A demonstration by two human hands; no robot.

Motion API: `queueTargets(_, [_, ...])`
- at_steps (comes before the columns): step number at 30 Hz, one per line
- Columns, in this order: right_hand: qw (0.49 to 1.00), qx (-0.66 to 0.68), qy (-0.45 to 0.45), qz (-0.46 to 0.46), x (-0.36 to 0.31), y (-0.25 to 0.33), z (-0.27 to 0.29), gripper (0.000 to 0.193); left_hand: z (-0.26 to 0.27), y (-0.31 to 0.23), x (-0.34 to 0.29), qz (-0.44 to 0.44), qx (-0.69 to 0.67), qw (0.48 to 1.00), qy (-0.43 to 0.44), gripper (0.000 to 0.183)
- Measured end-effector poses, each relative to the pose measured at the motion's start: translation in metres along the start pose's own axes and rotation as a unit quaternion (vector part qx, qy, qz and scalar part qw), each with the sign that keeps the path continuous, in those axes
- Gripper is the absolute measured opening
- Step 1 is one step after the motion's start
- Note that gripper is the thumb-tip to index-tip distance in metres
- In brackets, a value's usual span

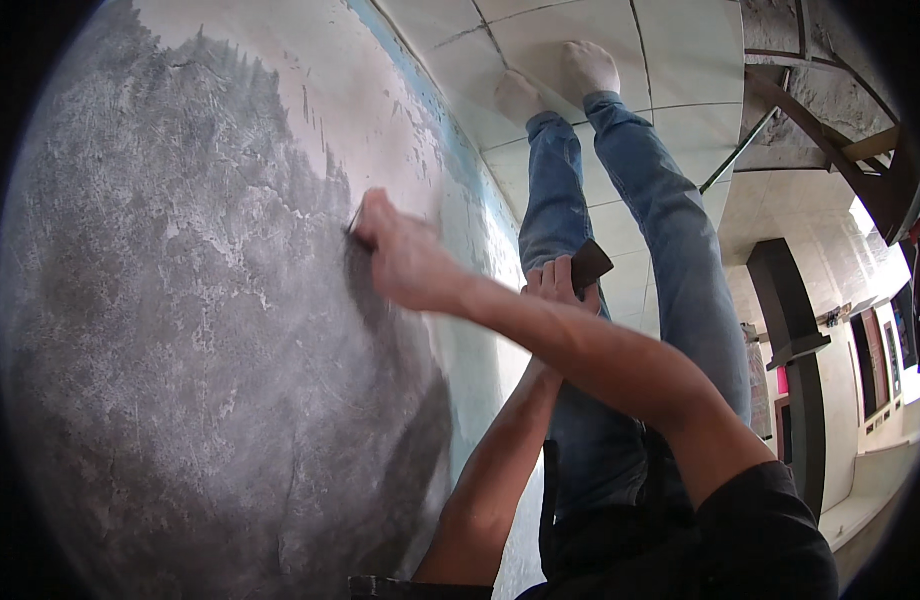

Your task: The person sands and scrapes a wall using sandpaper and a wall scraper to prepare the surface for painting.

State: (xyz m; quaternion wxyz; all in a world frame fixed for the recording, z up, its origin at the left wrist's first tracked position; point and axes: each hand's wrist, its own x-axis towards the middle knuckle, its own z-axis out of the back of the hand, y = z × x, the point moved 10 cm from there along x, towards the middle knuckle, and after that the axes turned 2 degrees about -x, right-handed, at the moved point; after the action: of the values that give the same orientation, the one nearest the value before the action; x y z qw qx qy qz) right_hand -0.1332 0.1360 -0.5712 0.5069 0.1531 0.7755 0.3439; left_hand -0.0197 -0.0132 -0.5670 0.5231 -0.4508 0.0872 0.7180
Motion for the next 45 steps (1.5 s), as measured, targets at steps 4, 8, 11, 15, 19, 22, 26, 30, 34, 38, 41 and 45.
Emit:
queueTargets(4, [0.997,0.010,0.061,-0.043,-0.002,0.006,-0.014,0.034,0.010,0.003,0.006,-0.001,0.003,1.000,-0.014,0.040])
queueTargets(8, [0.993,-0.024,-0.069,0.088,-0.028,0.022,-0.015,0.044,-0.001,0.005,0.005,0.031,0.018,0.998,0.044,0.043])
queueTargets(11, [0.999,0.016,-0.036,0.030,0.012,0.001,0.004,0.044,0.006,-0.001,0.005,0.019,0.005,0.999,0.032,0.043])
queueTargets(15, [0.993,-0.009,-0.045,0.112,-0.023,0.034,-0.019,0.050,0.005,0.007,0.006,0.054,0.020,0.996,0.067,0.041])
queueTargets(19, [1.000,-0.019,0.017,0.002,0.002,0.004,-0.007,0.061,0.003,0.001,0.004,0.031,0.007,0.999,0.042,0.040])
queueTargets(22, [0.999,-0.028,0.008,0.027,0.010,0.005,-0.002,0.057,0.009,-0.001,0.003,-0.001,-0.022,1.000,-0.011,0.035])
queueTargets(26, [0.987,-0.081,-0.082,0.116,-0.034,0.038,-0.020,0.055,0.007,0.007,0.004,0.020,0.011,1.000,0.020,0.037])
queueTargets(30, [0.995,-0.036,-0.067,0.059,0.007,-0.011,0.013,0.050,0.006,-0.011,0.005,-0.027,-0.014,0.999,-0.037,0.040])
queueTargets(34, [0.999,-0.009,0.044,0.002,-0.013,0.012,-0.022,0.045,0.006,0.009,0.006,0.038,0.022,0.998,0.043,0.043])
queueTargets(38, [0.995,0.044,-0.018,0.092,-0.050,0.042,-0.035,0.047,0.003,0.012,0.004,0.018,0.026,0.999,0.009,0.043])
queueTargets(41, [0.998,0.017,-0.027,0.052,0.007,-0.006,-0.001,0.024,0.003,-0.006,0.008,-0.004,0.027,1.000,-0.009,0.041])
queueTargets(45, [0.998,0.013,-0.011,0.054,-0.034,0.021,-0.025,0.057,0.006,0.007,0.004,-0.001,0.034,0.999,-0.023,0.039])
